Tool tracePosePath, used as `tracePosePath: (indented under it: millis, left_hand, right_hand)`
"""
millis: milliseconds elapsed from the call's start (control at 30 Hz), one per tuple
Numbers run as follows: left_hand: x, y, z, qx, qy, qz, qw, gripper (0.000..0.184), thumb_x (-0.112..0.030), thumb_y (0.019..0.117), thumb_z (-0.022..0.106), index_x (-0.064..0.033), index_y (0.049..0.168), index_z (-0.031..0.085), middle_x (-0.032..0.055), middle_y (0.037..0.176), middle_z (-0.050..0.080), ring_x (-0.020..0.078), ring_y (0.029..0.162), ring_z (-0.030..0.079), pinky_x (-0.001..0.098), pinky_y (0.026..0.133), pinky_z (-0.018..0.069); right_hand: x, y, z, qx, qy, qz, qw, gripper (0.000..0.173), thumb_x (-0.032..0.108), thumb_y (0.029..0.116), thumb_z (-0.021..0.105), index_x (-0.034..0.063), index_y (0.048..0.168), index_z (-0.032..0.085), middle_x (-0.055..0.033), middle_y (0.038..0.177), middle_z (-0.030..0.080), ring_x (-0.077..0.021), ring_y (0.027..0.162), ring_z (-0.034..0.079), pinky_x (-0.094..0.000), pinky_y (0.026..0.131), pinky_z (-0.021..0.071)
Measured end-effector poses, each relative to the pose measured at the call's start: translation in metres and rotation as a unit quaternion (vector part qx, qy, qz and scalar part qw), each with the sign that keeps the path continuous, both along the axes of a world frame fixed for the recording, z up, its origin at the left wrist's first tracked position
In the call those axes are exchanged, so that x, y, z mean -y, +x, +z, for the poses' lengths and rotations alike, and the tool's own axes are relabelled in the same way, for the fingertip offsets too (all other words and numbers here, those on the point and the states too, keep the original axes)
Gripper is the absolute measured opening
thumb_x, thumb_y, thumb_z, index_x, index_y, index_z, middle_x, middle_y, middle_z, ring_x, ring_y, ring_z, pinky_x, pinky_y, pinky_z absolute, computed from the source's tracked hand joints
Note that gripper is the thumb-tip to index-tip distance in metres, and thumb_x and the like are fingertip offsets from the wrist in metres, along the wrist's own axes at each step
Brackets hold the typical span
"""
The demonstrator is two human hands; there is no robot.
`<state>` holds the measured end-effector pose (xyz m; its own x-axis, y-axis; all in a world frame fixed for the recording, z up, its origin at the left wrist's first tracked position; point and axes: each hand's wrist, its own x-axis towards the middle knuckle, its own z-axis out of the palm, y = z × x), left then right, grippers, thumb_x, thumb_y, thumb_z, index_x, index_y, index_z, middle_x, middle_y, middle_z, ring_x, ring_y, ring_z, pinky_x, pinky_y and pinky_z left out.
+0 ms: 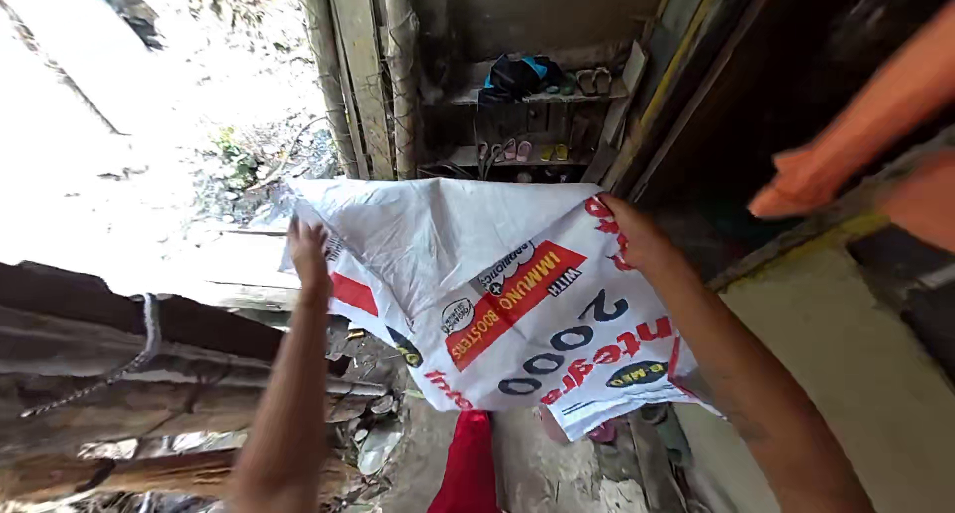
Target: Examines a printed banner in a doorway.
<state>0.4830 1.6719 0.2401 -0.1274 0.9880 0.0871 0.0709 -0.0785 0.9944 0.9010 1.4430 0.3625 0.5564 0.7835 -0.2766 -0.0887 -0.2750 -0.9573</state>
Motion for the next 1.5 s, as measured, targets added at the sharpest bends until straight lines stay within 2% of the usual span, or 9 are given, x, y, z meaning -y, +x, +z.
tracePosePath:
  millis: [100,267,500,600,800,967,1133,1333,1500]
  left_hand:
    - [0.066,0.008,-0.136,-0.002,-0.143,0.096,0.985,0.058,-0.025,0.1111,0.038,0.0089,0.156,0.024,0.0313,0.155,0.039,0.0378,0.141,0.045,0.0501,0.117,0.037]
    - [0.172,0.045,-0.211,0.225,-0.322,-0.091,0.915,0.054,-0.036,0.1143,0.015,-0.0038,0.149,0.043,0.0102,0.134,0.062,0.0077,0.117,0.061,0.0278,0.1,0.0519]
    - [-0.001,0.058,-0.154,0.343,-0.286,-0.079,0.891,0.061,-0.046,0.1082,0.014,-0.0106,0.105,0.064,-0.0005,0.083,0.075,0.01,0.076,0.072,0.0334,0.07,0.0619]
    - [-0.065,0.041,-0.139,0.105,-0.356,-0.242,0.896,0.033,-0.019,0.1091,0.031,-0.0019,0.117,0.057,0.0032,0.091,0.07,0.0105,0.08,0.069,0.0321,0.077,0.0591]
    - [-0.18,0.078,-0.046,-0.009,-0.183,-0.055,0.982,0.023,-0.014,0.1054,0.054,0.0026,0.122,0.056,0.0036,0.098,0.061,0.0057,0.082,0.061,0.0263,0.077,0.0538]
    - [-0.236,0.103,0.001,-0.241,-0.119,-0.034,0.962,0.042,-0.027,0.1041,0.061,0.0134,0.115,0.063,0.0329,0.11,0.064,0.0397,0.1,0.062,0.0604,0.093,0.0457]
    - [-0.251,0.118,0.039,-0.164,-0.095,0.043,0.981,0.034,-0.025,0.1024,0.064,0.0084,0.105,0.062,0.0141,0.092,0.06,0.0154,0.081,0.055,0.0409,0.081,0.0489]
    - [-0.218,0.103,0.091,-0.05,0.063,-0.018,0.997,0.027,-0.004,0.0998,0.052,0.0081,0.123,0.061,0.0064,0.13,0.065,0.0015,0.107,0.062,0.0229,0.097,0.0489]
    - [-0.179,0.144,0.153,-0.049,0.199,-0.124,0.971,0.016,-0.011,0.1006,0.056,-0.0201,0.101,0.069,-0.0108,0.113,0.075,0.0024,0.105,0.069,0.0249,0.096,0.0557]
  right_hand:
    - [-0.07,-0.021,0.015,-0.078,0.049,-0.006,0.996,0.032,0.037,0.1103,0.038,0.0132,0.111,0.059,0.0022,0.088,0.062,-0.0054,0.077,0.062,-0.0253,0.067,0.0537]
    - [-0.172,0.007,0.008,-0.113,0.041,-0.07,0.99,0.033,0.037,0.1104,0.036,0.0123,0.11,0.059,0.0004,0.086,0.063,-0.0064,0.074,0.062,-0.025,0.064,0.0527]
    - [-0.193,0.163,-0.047,0.032,-0.034,-0.138,0.989,0.025,0.024,0.1043,0.05,0.0044,0.116,0.061,-0.0048,0.092,0.062,-0.0116,0.077,0.06,-0.0328,0.07,0.0527]
    - [-0.186,0.211,-0.078,0.088,-0.036,-0.129,0.987,0.033,0.024,0.1082,0.048,0.0008,0.129,0.059,-0.01,0.103,0.064,-0.0133,0.084,0.061,-0.035,0.077,0.054]
    - [-0.205,0.265,-0.09,0.221,-0.044,-0.068,0.972,0.035,0.017,0.1083,0.051,-0.0088,0.129,0.058,-0.0236,0.122,0.063,-0.0248,0.108,0.06,-0.0425,0.098,0.0478]
    - [-0.242,0.279,-0.121,0.378,-0.233,-0.02,0.896,0.041,0.027,0.1097,0.047,-0.0059,0.128,0.063,-0.0337,0.127,0.062,-0.0515,0.121,0.059,-0.0703,0.099,0.0436]
    - [-0.283,0.29,-0.129,0.295,-0.127,-0.106,0.941,0.04,0.023,0.1029,0.063,-0.0046,0.131,0.058,-0.0314,0.122,0.064,-0.0484,0.113,0.062,-0.065,0.095,0.0474]
    - [-0.3,0.302,-0.121,0.081,-0.093,-0.07,0.99,0.037,0.022,0.1041,0.061,-0.0045,0.13,0.061,-0.0234,0.126,0.062,-0.0281,0.107,0.06,-0.0432,0.093,0.0494]
    - [-0.303,0.227,-0.114,0.341,0.006,0.102,0.935,0.103,0.033,0.0687,0.095,-0.0111,0.145,0.043,-0.0379,0.144,0.047,-0.0529,0.134,0.046,-0.0681,0.109,0.0386]
